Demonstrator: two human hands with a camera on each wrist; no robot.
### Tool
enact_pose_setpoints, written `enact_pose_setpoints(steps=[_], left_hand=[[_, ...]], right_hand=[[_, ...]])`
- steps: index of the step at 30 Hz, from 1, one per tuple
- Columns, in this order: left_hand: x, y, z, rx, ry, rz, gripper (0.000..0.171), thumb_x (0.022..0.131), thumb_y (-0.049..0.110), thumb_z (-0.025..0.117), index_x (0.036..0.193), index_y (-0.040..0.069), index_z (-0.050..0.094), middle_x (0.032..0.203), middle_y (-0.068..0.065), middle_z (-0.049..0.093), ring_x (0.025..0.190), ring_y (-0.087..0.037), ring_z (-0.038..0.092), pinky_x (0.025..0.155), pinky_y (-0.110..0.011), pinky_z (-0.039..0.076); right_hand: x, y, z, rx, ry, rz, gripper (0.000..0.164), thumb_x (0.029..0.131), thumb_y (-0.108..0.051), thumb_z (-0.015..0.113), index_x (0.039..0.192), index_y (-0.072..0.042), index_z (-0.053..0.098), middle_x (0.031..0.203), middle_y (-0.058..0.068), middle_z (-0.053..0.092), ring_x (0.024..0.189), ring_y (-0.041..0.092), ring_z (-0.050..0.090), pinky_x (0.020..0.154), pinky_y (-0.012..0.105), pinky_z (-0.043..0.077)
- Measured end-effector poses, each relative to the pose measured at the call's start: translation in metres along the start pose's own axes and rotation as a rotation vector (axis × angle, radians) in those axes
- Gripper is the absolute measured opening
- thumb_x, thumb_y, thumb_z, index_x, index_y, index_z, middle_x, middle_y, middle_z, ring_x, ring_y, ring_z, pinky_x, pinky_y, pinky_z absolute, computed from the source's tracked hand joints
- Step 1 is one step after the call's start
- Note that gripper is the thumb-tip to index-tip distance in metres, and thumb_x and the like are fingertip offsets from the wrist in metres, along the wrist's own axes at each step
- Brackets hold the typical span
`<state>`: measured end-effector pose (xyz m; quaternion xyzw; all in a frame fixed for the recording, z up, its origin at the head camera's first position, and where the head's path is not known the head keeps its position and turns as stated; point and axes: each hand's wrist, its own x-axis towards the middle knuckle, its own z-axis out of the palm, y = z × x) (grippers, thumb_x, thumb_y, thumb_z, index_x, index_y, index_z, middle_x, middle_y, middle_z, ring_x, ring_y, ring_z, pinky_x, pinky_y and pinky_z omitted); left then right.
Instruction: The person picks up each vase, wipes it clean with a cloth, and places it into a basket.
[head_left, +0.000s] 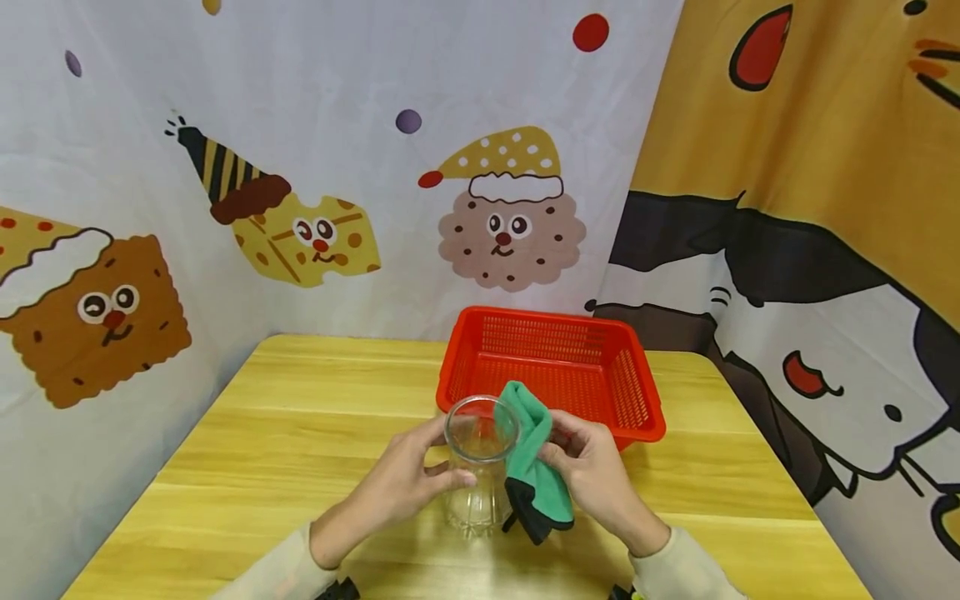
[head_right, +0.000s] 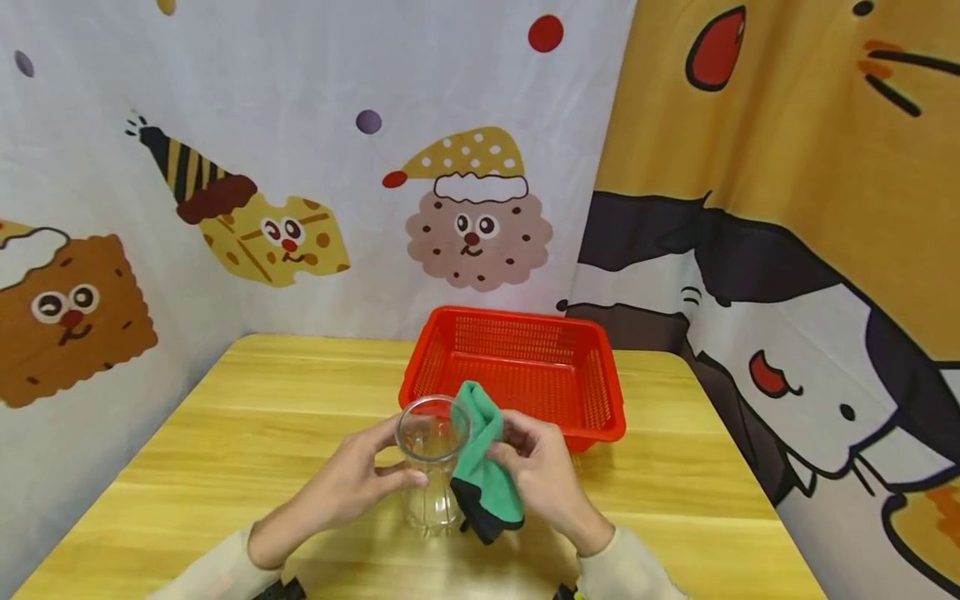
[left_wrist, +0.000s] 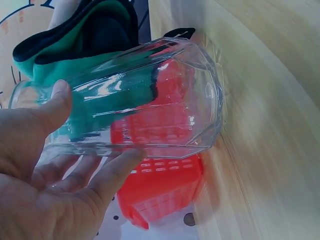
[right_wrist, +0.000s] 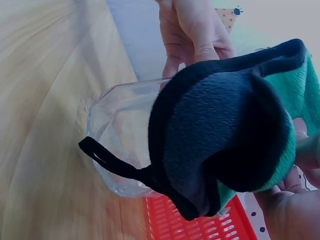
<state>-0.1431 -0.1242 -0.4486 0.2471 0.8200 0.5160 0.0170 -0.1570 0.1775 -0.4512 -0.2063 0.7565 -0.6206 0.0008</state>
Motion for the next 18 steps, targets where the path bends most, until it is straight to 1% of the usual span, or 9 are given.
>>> enact_pose_setpoints(steps=[2, 4, 7, 8, 10, 13, 16, 18], left_hand=[[0.001, 0.0, 0.001, -0.01, -0.005, -0.001, 0.066, 0.099, 0.019, 0.095, 0.158, 0.013, 0.067, 0.145, -0.015, 0.081, 0.143, -0.044, 0.073, 0.107, -0.045, 0.071], [0.002, 0.0, 0.002, -0.009, -0.003, 0.002, 0.066, 0.099, 0.019, 0.094, 0.158, 0.013, 0.067, 0.146, -0.015, 0.081, 0.143, -0.044, 0.073, 0.107, -0.045, 0.071], [0.002, 0.0, 0.002, 0.001, 0.0, 0.007, 0.066, 0.099, 0.019, 0.094, 0.159, 0.013, 0.067, 0.147, -0.015, 0.08, 0.142, -0.044, 0.074, 0.106, -0.043, 0.072], [0.002, 0.0, 0.002, 0.001, 0.001, 0.007, 0.066, 0.099, 0.018, 0.094, 0.159, 0.012, 0.067, 0.147, -0.016, 0.08, 0.141, -0.044, 0.074, 0.106, -0.043, 0.072], [0.002, 0.0, 0.001, 0.009, 0.003, 0.005, 0.066, 0.099, 0.017, 0.095, 0.158, 0.012, 0.067, 0.146, -0.016, 0.081, 0.142, -0.044, 0.074, 0.105, -0.042, 0.072], [0.001, -0.001, 0.0, 0.015, 0.007, 0.007, 0.066, 0.099, 0.015, 0.095, 0.159, 0.012, 0.066, 0.145, -0.018, 0.08, 0.144, -0.046, 0.072, 0.104, -0.044, 0.073], [0.0, -0.001, -0.001, 0.023, 0.009, 0.015, 0.067, 0.099, 0.015, 0.095, 0.159, 0.012, 0.066, 0.145, -0.018, 0.081, 0.144, -0.046, 0.072, 0.104, -0.043, 0.073], [0.0, -0.001, 0.0, 0.018, 0.008, 0.018, 0.067, 0.099, 0.013, 0.094, 0.159, 0.012, 0.066, 0.145, -0.018, 0.08, 0.143, -0.046, 0.073, 0.103, -0.042, 0.073]], right_hand=[[0.0, -0.001, -0.002, 0.011, 0.023, 0.01, 0.035, 0.111, -0.002, 0.075, 0.147, 0.0, 0.076, 0.125, 0.019, 0.087, 0.103, 0.014, 0.085, 0.086, 0.03, 0.074], [-0.001, -0.001, -0.004, 0.029, 0.024, 0.018, 0.035, 0.112, -0.005, 0.075, 0.147, 0.0, 0.076, 0.125, 0.013, 0.088, 0.103, 0.014, 0.086, 0.086, 0.03, 0.074], [-0.001, 0.0, -0.006, 0.063, -0.008, 0.023, 0.034, 0.114, -0.007, 0.074, 0.147, 0.001, 0.077, 0.122, 0.005, 0.09, 0.103, 0.014, 0.087, 0.087, 0.03, 0.073], [-0.001, 0.0, -0.006, 0.07, -0.026, 0.018, 0.034, 0.114, -0.007, 0.074, 0.146, 0.001, 0.078, 0.123, 0.005, 0.09, 0.106, 0.014, 0.087, 0.09, 0.029, 0.073], [0.0, 0.001, -0.004, 0.072, -0.056, -0.007, 0.03, 0.113, -0.005, 0.074, 0.142, 0.002, 0.081, 0.126, 0.007, 0.089, 0.11, 0.012, 0.086, 0.092, 0.028, 0.073], [0.003, 0.003, 0.001, 0.035, -0.073, -0.066, 0.025, 0.11, 0.0, 0.077, 0.134, 0.001, 0.085, 0.132, 0.016, 0.083, 0.117, 0.009, 0.082, 0.092, 0.026, 0.072], [0.002, 0.005, 0.006, -0.036, -0.054, -0.111, 0.021, 0.108, 0.003, 0.078, 0.126, -0.002, 0.088, 0.138, 0.02, 0.074, 0.118, 0.009, 0.076, 0.089, 0.023, 0.071], [0.001, 0.006, 0.008, -0.072, -0.047, -0.135, 0.023, 0.108, 0.004, 0.079, 0.127, -0.003, 0.088, 0.145, 0.02, 0.069, 0.123, 0.009, 0.075, 0.093, 0.023, 0.071]])
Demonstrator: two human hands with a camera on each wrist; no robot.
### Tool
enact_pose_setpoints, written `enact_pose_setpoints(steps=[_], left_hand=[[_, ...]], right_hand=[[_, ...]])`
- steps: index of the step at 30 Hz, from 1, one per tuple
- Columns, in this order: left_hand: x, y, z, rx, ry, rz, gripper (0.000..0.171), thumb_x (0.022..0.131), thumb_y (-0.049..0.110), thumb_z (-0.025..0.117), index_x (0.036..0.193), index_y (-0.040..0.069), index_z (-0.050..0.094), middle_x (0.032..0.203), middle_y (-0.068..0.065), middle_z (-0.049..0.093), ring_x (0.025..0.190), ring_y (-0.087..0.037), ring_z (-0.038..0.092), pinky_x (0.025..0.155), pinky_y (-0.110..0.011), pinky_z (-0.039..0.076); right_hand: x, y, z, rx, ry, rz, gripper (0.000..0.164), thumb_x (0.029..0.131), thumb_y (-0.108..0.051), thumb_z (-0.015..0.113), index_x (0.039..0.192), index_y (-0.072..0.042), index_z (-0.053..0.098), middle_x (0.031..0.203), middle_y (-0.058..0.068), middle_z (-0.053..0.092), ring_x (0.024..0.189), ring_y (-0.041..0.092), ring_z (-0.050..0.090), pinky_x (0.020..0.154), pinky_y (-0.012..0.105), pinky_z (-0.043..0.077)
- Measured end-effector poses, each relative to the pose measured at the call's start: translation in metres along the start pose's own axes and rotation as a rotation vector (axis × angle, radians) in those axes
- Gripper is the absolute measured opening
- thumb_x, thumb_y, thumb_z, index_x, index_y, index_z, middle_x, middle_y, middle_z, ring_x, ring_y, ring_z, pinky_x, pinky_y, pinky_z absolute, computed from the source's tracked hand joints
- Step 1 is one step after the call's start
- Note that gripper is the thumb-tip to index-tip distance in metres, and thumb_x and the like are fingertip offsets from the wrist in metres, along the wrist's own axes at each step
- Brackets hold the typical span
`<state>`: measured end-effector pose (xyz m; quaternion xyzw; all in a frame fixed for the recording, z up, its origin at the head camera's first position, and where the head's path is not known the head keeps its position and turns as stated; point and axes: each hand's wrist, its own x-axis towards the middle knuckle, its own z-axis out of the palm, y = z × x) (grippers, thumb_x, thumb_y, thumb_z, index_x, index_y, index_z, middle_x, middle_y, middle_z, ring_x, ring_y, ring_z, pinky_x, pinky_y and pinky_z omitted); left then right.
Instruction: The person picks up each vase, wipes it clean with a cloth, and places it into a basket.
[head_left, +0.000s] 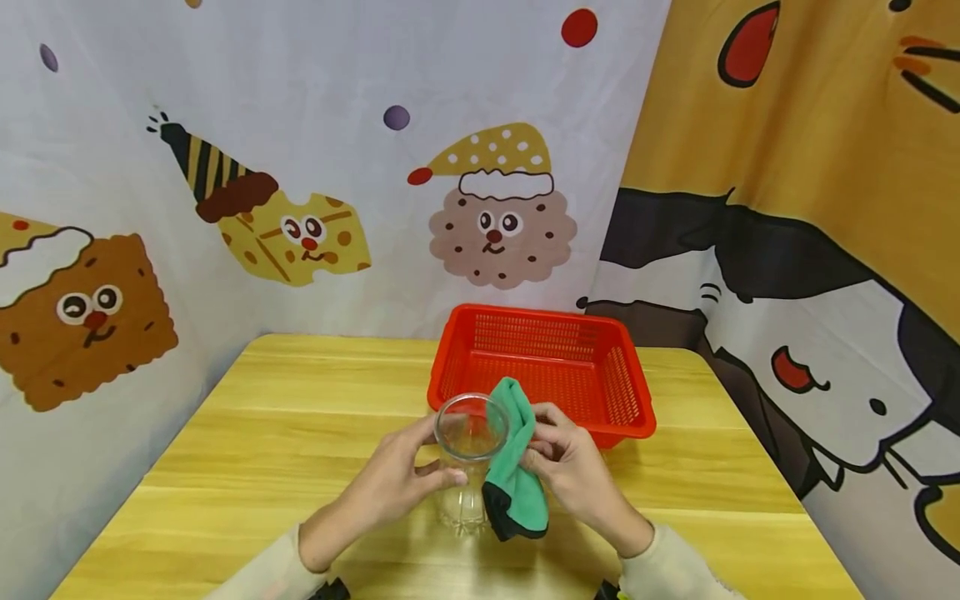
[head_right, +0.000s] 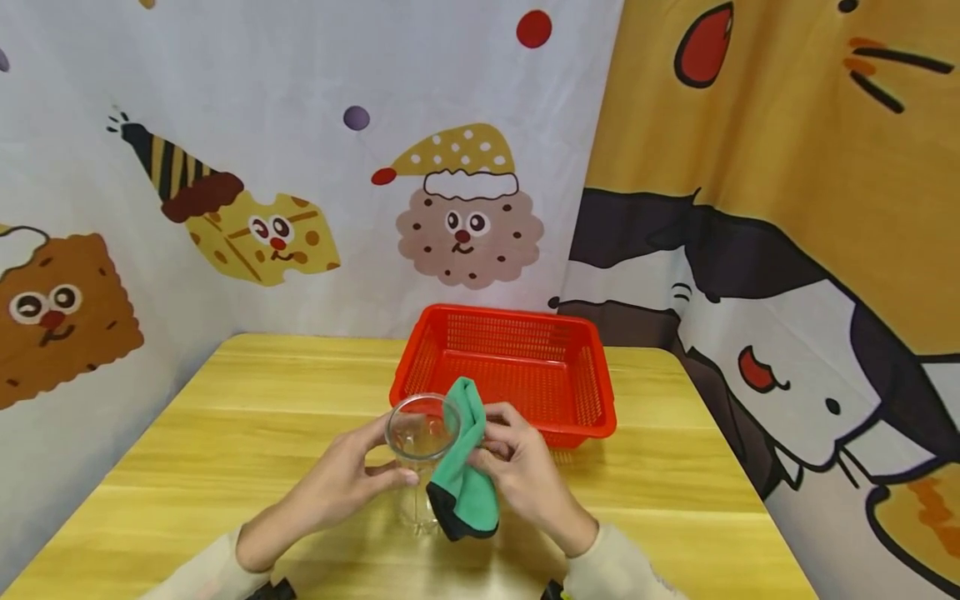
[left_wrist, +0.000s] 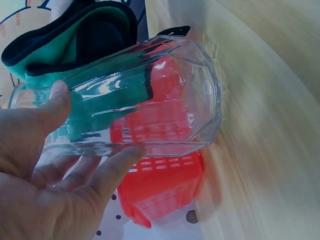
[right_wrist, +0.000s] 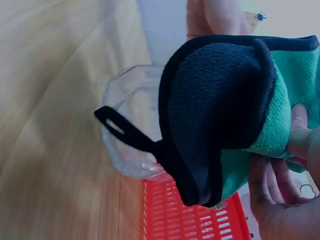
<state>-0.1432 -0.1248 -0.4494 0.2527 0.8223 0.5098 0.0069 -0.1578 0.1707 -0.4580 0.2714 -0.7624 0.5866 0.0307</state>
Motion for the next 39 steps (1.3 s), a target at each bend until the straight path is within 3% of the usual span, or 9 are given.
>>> enact_pose_setpoints(steps=[3, 7, 10, 16, 20, 26, 31, 39], left_hand=[[-0.001, 0.0, 0.0, -0.003, 0.001, 0.0, 0.068, 0.099, 0.014, 0.095, 0.16, 0.011, 0.065, 0.144, -0.018, 0.08, 0.141, -0.046, 0.074, 0.103, -0.038, 0.073], [-0.002, -0.001, 0.001, -0.006, 0.003, 0.007, 0.07, 0.099, 0.016, 0.095, 0.161, 0.012, 0.064, 0.146, -0.018, 0.08, 0.143, -0.045, 0.073, 0.103, -0.039, 0.073], [-0.002, -0.001, 0.001, -0.006, 0.004, 0.015, 0.071, 0.1, 0.018, 0.094, 0.163, 0.013, 0.063, 0.147, -0.018, 0.079, 0.144, -0.045, 0.072, 0.103, -0.04, 0.073], [-0.002, -0.001, 0.002, 0.0, 0.008, 0.02, 0.071, 0.1, 0.021, 0.094, 0.163, 0.015, 0.063, 0.146, -0.016, 0.08, 0.144, -0.044, 0.073, 0.102, -0.038, 0.073], [-0.001, -0.001, 0.002, 0.012, 0.009, 0.019, 0.068, 0.1, 0.022, 0.094, 0.161, 0.014, 0.064, 0.144, -0.016, 0.081, 0.14, -0.044, 0.074, 0.101, -0.036, 0.073], [0.001, -0.004, 0.002, 0.073, 0.026, 0.055, 0.066, 0.098, 0.024, 0.095, 0.157, 0.012, 0.067, 0.141, -0.014, 0.083, 0.132, -0.043, 0.079, 0.099, -0.036, 0.074], [0.003, -0.006, 0.001, 0.129, 0.053, 0.089, 0.067, 0.095, 0.024, 0.096, 0.155, 0.011, 0.069, 0.138, -0.012, 0.084, 0.125, -0.039, 0.082, 0.095, -0.043, 0.074], [0.004, -0.007, 0.002, 0.158, 0.062, 0.103, 0.069, 0.092, 0.019, 0.098, 0.155, 0.012, 0.069, 0.138, -0.01, 0.084, 0.124, -0.037, 0.083, 0.099, -0.043, 0.073]], right_hand=[[-0.002, 0.0, 0.003, -0.042, -0.004, -0.043, 0.032, 0.107, 0.005, 0.079, 0.137, -0.003, 0.084, 0.152, 0.019, 0.068, 0.131, 0.008, 0.076, 0.101, 0.024, 0.071], [-0.004, -0.001, 0.005, -0.108, -0.003, -0.129, 0.07, 0.103, 0.012, 0.08, 0.169, -0.004, 0.059, 0.159, 0.021, 0.072, 0.133, 0.015, 0.079, 0.104, 0.029, 0.071], [-0.005, -0.001, 0.005, -0.188, -0.002, -0.201, 0.09, 0.102, 0.013, 0.079, 0.18, -0.008, 0.041, 0.164, 0.023, 0.069, 0.133, 0.021, 0.081, 0.104, 0.031, 0.072], [-0.007, -0.002, 0.003, -0.267, -0.026, -0.252, 0.086, 0.102, 0.001, 0.083, 0.179, -0.005, 0.043, 0.164, 0.019, 0.068, 0.139, 0.028, 0.077, 0.106, 0.029, 0.071], [-0.005, -0.003, 0.006, -0.341, 0.021, -0.259, 0.082, 0.098, -0.006, 0.089, 0.173, -0.005, 0.054, 0.153, 0.012, 0.073, 0.134, 0.027, 0.078, 0.1, 0.031, 0.073], [0.0, -0.003, 0.01, -0.408, 0.096, -0.297, 0.058, 0.095, -0.001, 0.093, 0.151, -0.005, 0.077, 0.138, 0.008, 0.078, 0.121, 0.026, 0.081, 0.094, 0.03, 0.074], [0.004, -0.001, 0.011, -0.444, 0.094, -0.331, 0.037, 0.093, 0.0, 0.095, 0.129, -0.009, 0.089, 0.128, 0.006, 0.08, 0.11, 0.022, 0.081, 0.09, 0.026, 0.073], [0.006, -0.001, 0.01, -0.508, 0.023, -0.333, 0.045, 0.09, -0.001, 0.096, 0.134, -0.007, 0.087, 0.126, 0.007, 0.079, 0.104, 0.019, 0.081, 0.085, 0.027, 0.073]])
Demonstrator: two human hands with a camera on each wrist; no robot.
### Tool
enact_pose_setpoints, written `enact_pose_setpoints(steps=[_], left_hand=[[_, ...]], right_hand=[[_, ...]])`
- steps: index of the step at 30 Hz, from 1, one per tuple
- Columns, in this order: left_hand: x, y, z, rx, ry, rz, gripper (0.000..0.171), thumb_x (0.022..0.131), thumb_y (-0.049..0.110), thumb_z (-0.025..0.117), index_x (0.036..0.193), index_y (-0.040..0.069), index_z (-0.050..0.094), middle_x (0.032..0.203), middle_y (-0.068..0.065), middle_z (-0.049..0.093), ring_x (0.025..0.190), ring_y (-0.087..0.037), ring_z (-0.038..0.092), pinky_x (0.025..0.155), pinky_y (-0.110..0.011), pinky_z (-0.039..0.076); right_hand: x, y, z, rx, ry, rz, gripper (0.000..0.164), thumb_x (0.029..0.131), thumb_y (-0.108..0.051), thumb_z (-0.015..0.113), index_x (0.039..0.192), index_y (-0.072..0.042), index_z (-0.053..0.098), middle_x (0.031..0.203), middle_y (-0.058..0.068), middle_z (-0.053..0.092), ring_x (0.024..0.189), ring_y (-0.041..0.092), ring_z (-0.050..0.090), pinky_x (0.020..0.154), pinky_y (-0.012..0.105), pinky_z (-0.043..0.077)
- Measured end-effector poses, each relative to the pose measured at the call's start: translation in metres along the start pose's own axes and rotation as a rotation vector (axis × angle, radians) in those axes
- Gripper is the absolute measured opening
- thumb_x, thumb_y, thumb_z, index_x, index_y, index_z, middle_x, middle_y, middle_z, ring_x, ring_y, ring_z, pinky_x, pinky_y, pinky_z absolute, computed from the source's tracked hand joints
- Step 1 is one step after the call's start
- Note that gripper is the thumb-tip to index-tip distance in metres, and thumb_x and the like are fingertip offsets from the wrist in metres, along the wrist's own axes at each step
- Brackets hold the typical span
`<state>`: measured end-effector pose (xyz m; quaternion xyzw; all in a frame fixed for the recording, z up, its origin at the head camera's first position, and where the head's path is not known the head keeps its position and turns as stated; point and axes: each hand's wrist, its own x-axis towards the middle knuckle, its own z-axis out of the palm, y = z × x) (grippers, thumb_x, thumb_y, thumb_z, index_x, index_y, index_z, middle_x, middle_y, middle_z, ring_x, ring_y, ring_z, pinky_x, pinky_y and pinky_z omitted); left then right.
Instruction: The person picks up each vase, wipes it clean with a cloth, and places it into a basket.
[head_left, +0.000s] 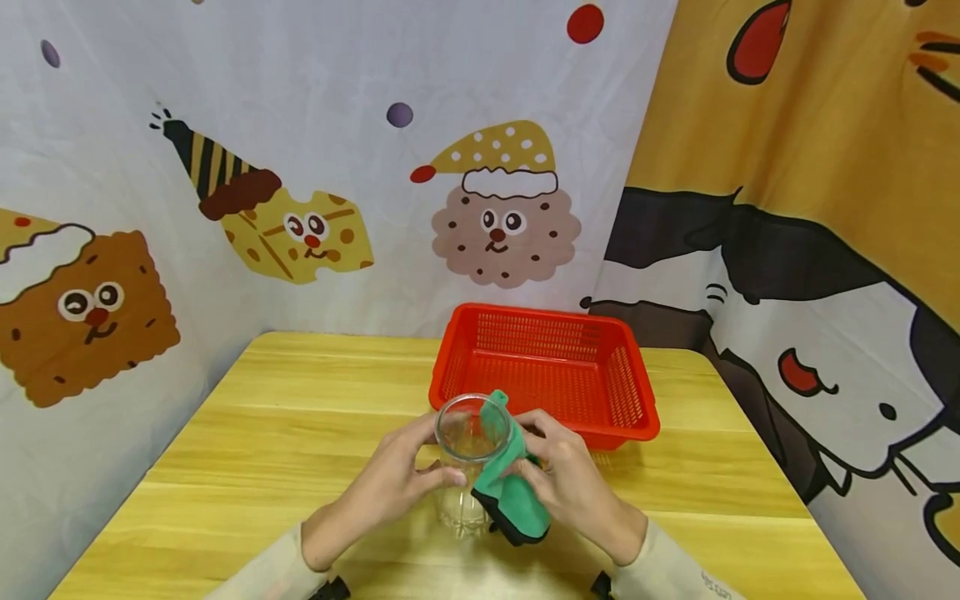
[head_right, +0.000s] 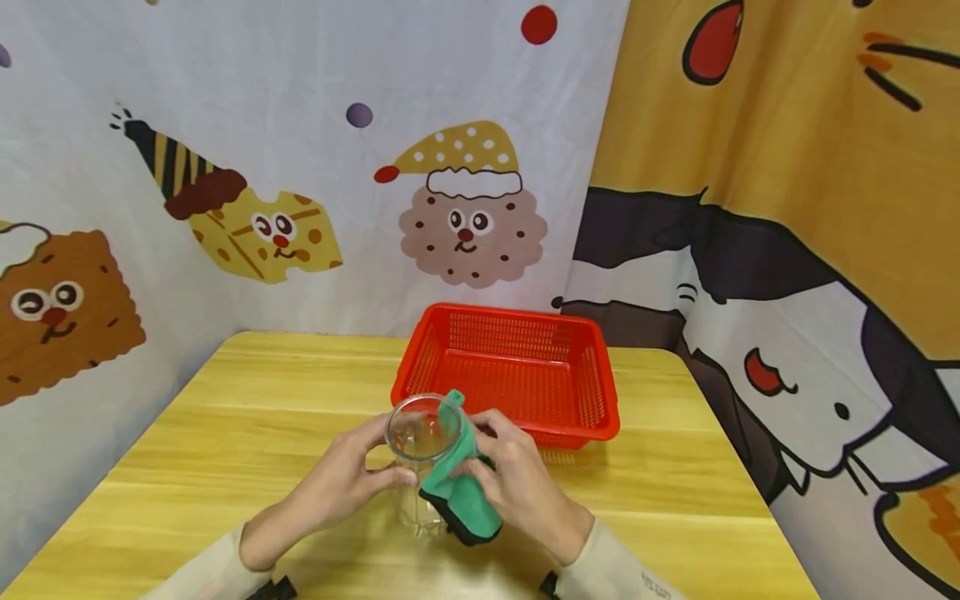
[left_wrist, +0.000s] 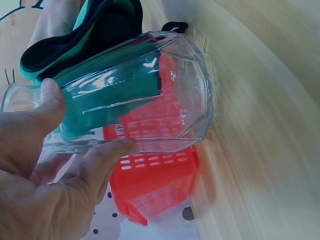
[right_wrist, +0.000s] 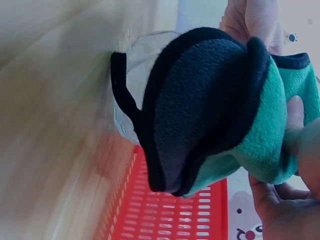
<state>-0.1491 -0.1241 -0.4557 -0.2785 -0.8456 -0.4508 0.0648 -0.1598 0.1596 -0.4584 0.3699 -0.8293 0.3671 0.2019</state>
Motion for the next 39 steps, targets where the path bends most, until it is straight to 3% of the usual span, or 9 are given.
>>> enact_pose_setpoints(steps=[7, 11, 18, 26, 32, 39], left_hand=[[0.0, 0.0, 0.0, -0.008, 0.0, 0.009, 0.072, 0.093, 0.015, 0.097, 0.158, 0.013, 0.067, 0.138, -0.011, 0.083, 0.123, -0.037, 0.083, 0.095, -0.044, 0.073], [0.0, 0.001, 0.0, 0.01, -0.001, 0.011, 0.073, 0.092, 0.016, 0.097, 0.158, 0.013, 0.066, 0.138, -0.011, 0.083, 0.123, -0.035, 0.083, 0.099, -0.047, 0.073], [-0.001, 0.001, 0.0, -0.01, -0.012, -0.006, 0.072, 0.093, 0.018, 0.096, 0.158, 0.01, 0.066, 0.136, -0.013, 0.082, 0.119, -0.037, 0.082, 0.087, -0.038, 0.072], [-0.001, 0.002, 0.002, 0.013, -0.004, 0.01, 0.073, 0.092, 0.014, 0.097, 0.158, 0.01, 0.066, 0.136, -0.011, 0.082, 0.121, -0.036, 0.082, 0.094, -0.035, 0.07], [-0.001, 0.003, 0.001, -0.004, -0.009, -0.008, 0.073, 0.093, 0.015, 0.097, 0.159, 0.01, 0.065, 0.135, -0.009, 0.082, 0.119, -0.037, 0.081, 0.086, -0.034, 0.07], [-0.002, 0.003, 0.001, 0.006, -0.015, -0.01, 0.071, 0.095, 0.018, 0.096, 0.158, 0.015, 0.066, 0.138, -0.007, 0.081, 0.124, -0.034, 0.082, 0.096, -0.034, 0.069]], right_hand=[[0.003, 0.0, -0.003, -0.03, -0.097, -0.021, 0.036, 0.092, -0.003, 0.094, 0.127, -0.002, 0.088, 0.13, 0.014, 0.077, 0.107, 0.024, 0.084, 0.089, 0.026, 0.074], [0.004, 0.0, -0.005, -0.025, -0.168, -0.02, 0.038, 0.095, -0.003, 0.091, 0.132, 0.004, 0.085, 0.132, 0.016, 0.074, 0.109, 0.024, 0.083, 0.09, 0.021, 0.072], [0.002, 0.001, -0.007, -0.066, -0.259, -0.022, 0.044, 0.096, -0.007, 0.091, 0.137, 0.005, 0.082, 0.128, 0.013, 0.073, 0.106, 0.018, 0.082, 0.089, 0.014, 0.069], [-0.001, 0.001, -0.012, -0.102, -0.367, 0.009, 0.053, 0.096, -0.008, 0.092, 0.145, 0.008, 0.076, 0.124, 0.01, 0.072, 0.103, 0.011, 0.078, 0.085, 0.009, 0.066], [0.0, 0.001, -0.014, -0.114, -0.437, 0.023, 0.057, 0.1, -0.004, 0.088, 0.152, 0.011, 0.069, 0.121, 0.012, 0.071, 0.097, 0.008, 0.079, 0.081, 0.006, 0.063], [-0.003, 0.005, -0.013, -0.163, -0.495, 0.016, 0.058, 0.1, -0.005, 0.089, 0.152, 0.011, 0.069, 0.117, 0.015, 0.074, 0.092, 0.009, 0.08, 0.077, 0.004, 0.061]])
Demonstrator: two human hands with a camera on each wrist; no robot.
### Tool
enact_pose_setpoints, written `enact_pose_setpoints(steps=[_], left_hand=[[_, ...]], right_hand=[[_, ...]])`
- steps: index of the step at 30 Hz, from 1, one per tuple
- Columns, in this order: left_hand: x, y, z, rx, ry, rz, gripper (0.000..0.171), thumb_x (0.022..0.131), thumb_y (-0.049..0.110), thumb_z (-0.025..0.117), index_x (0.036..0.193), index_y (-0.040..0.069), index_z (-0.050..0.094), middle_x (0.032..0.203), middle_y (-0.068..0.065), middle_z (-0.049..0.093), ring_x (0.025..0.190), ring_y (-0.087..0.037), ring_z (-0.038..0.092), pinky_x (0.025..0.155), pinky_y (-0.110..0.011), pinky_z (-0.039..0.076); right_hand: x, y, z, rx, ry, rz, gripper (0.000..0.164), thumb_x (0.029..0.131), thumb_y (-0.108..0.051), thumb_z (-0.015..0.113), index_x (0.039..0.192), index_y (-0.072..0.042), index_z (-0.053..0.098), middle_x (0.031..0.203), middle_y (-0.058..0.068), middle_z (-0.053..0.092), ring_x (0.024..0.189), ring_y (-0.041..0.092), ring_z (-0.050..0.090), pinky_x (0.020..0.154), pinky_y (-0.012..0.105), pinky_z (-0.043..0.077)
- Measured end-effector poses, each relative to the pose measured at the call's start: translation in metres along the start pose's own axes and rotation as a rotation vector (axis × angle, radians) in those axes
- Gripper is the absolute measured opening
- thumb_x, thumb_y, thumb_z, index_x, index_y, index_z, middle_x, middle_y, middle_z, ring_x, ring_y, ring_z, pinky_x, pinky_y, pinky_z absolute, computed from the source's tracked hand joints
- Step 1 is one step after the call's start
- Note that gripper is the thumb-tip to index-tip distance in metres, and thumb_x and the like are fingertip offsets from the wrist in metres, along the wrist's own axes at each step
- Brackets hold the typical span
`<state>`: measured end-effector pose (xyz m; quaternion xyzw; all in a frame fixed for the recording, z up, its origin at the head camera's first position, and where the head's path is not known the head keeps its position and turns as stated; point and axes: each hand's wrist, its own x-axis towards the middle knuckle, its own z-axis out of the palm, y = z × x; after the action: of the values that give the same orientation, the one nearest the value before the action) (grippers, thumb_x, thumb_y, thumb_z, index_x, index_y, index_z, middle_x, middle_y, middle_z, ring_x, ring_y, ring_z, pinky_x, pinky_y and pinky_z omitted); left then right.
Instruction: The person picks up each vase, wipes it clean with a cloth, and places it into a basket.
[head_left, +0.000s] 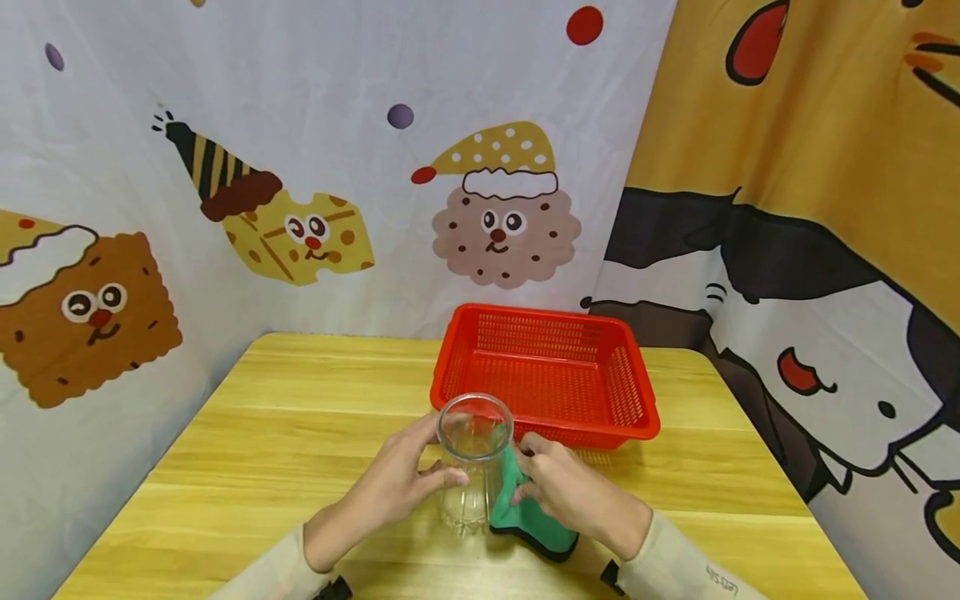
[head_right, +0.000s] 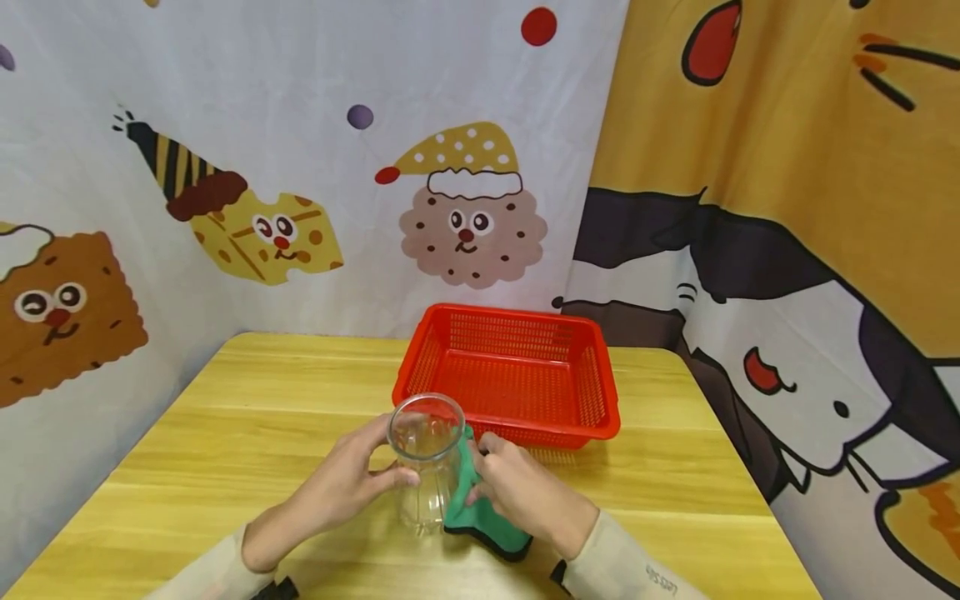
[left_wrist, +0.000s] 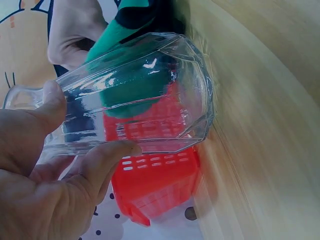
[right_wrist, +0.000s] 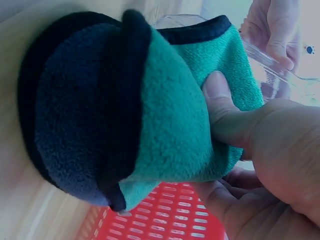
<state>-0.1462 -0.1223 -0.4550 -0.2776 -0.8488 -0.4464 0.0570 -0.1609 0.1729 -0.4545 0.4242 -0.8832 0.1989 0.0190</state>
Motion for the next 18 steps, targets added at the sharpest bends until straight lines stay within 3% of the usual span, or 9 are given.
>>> enact_pose_setpoints(steps=[6, 11, 18], left_hand=[[-0.001, -0.001, 0.0, -0.014, -0.009, 0.0, 0.069, 0.096, 0.022, 0.095, 0.158, 0.017, 0.066, 0.139, -0.006, 0.081, 0.126, -0.037, 0.081, 0.093, -0.031, 0.068], [-0.001, 0.0, 0.0, -0.021, -0.015, -0.012, 0.071, 0.097, 0.026, 0.094, 0.161, 0.017, 0.064, 0.142, -0.006, 0.08, 0.127, -0.037, 0.081, 0.09, -0.033, 0.069], [0.0, 0.001, 0.0, -0.028, -0.016, -0.027, 0.074, 0.096, 0.019, 0.095, 0.162, 0.016, 0.062, 0.142, -0.012, 0.079, 0.119, -0.026, 0.079, 0.08, -0.025, 0.067]], right_hand=[[-0.001, 0.003, 0.006, 0.01, -0.051, 0.017, 0.053, 0.1, -0.001, 0.088, 0.146, 0.017, 0.07, 0.121, 0.024, 0.076, 0.094, 0.015, 0.083, 0.078, 0.004, 0.062], [0.0, 0.005, 0.012, -0.019, -0.074, 0.027, 0.055, 0.096, -0.015, 0.094, 0.139, 0.015, 0.076, 0.123, 0.029, 0.079, 0.101, 0.025, 0.086, 0.082, 0.01, 0.066], [0.001, 0.008, 0.015, -0.021, -0.065, 0.028, 0.057, 0.094, -0.02, 0.097, 0.137, 0.013, 0.079, 0.118, 0.025, 0.081, 0.097, 0.019, 0.083, 0.08, 0.011, 0.066]])
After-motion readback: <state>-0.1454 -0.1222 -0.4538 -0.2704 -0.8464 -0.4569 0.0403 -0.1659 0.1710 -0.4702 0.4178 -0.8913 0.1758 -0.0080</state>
